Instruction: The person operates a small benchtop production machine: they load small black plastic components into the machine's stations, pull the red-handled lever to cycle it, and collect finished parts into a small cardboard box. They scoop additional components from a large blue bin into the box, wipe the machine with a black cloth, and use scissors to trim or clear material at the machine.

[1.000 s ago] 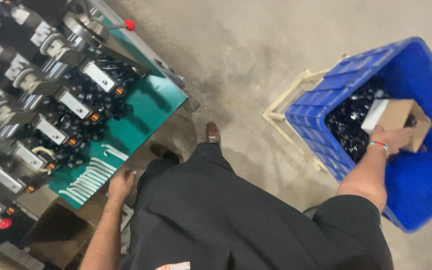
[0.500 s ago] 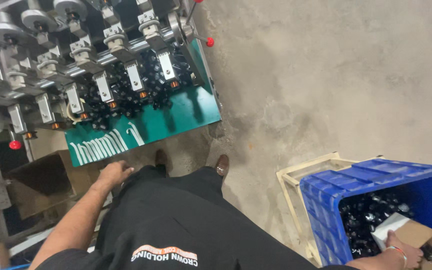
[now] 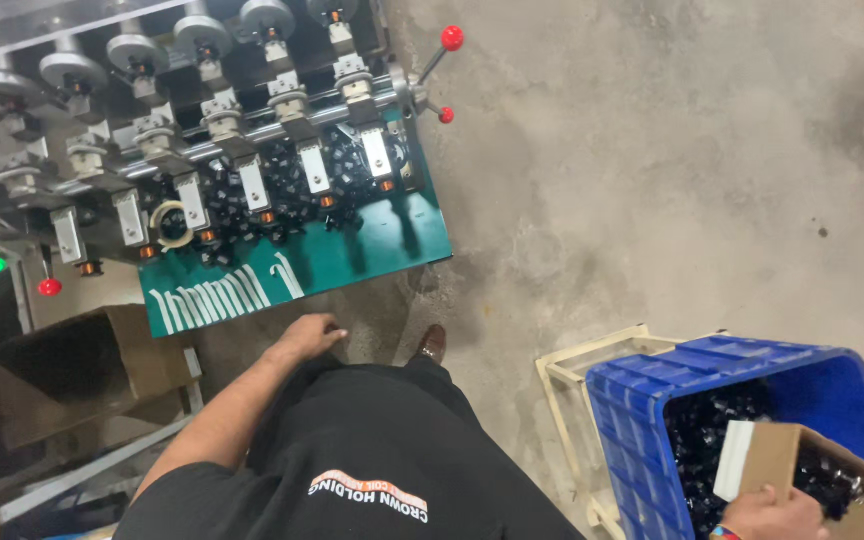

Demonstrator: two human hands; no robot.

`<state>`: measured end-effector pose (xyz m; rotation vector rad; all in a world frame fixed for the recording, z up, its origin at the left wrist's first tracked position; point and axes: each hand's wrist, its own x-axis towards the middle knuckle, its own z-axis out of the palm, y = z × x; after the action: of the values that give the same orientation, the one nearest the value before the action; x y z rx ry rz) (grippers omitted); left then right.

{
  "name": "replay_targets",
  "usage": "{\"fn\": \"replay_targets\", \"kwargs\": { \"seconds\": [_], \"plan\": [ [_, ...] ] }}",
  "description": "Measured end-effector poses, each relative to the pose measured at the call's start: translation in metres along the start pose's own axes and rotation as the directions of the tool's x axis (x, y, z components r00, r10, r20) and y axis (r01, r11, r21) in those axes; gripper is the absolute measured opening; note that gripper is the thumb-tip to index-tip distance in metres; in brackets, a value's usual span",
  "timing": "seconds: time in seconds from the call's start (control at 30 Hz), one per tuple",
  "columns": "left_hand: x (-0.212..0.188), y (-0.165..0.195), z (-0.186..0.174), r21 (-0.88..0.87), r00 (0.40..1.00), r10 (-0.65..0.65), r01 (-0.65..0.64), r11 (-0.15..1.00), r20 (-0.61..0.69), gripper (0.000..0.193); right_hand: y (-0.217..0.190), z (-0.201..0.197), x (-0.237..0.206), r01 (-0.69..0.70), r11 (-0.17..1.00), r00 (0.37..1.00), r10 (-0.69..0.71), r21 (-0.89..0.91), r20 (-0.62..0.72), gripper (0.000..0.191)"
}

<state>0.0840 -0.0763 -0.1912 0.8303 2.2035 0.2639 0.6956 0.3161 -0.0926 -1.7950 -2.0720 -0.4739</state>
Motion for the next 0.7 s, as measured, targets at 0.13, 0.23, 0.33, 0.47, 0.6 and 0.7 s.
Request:
{"fn": "replay_targets", "kwargs": {
  "seconds": [0.13, 0.23, 0.33, 0.47, 0.6, 0.7],
  "plan": [
    [0.008, 0.041, 0.013, -0.339, 0.995, 0.102, -0.101, 0.935, -0.012, 0.061, -0.069, -0.035, -0.013, 0.267, 0.963, 0.961, -0.269, 0.028, 0.065, 0.016],
    [-0.007, 0.071, -0.001, -0.662, 0.979, 0.203, -0.15, 0.734, 0.002, 0.07, -0.163, -0.056, -0.017, 0.455, 0.833, 0.864, -0.498, 0.313, 0.069, 0.019],
    [-0.035, 0.064, -0.025, -0.831, 0.986, 0.167, -0.096, 0.548, -0.003, 0.076, -0.286, -0.082, -0.04, 0.593, 0.473, 0.653, -0.756, 0.652, -0.045, 0.023],
    [-0.075, -0.023, -0.042, -0.869, 0.99, -0.134, 0.024, 0.494, -0.049, 0.078, -0.46, -0.127, -0.101, 0.623, -0.071, 0.187, -0.953, 0.779, -0.237, 0.018],
    [-0.138, -0.175, -0.031, -0.696, 0.861, -0.35, -0.005, 0.718, -0.368, 0.043, -0.613, -0.189, -0.193, 0.434, -0.553, -0.335, -0.832, 0.711, -0.443, 0.013],
    [-0.21, -0.268, -0.019, -0.701, 0.629, -0.547, 0.003, 0.713, -0.553, 0.033, -0.699, -0.248, -0.27, 0.241, -0.701, -0.481, -0.687, 0.671, -0.545, 0.021]
  ]
}}
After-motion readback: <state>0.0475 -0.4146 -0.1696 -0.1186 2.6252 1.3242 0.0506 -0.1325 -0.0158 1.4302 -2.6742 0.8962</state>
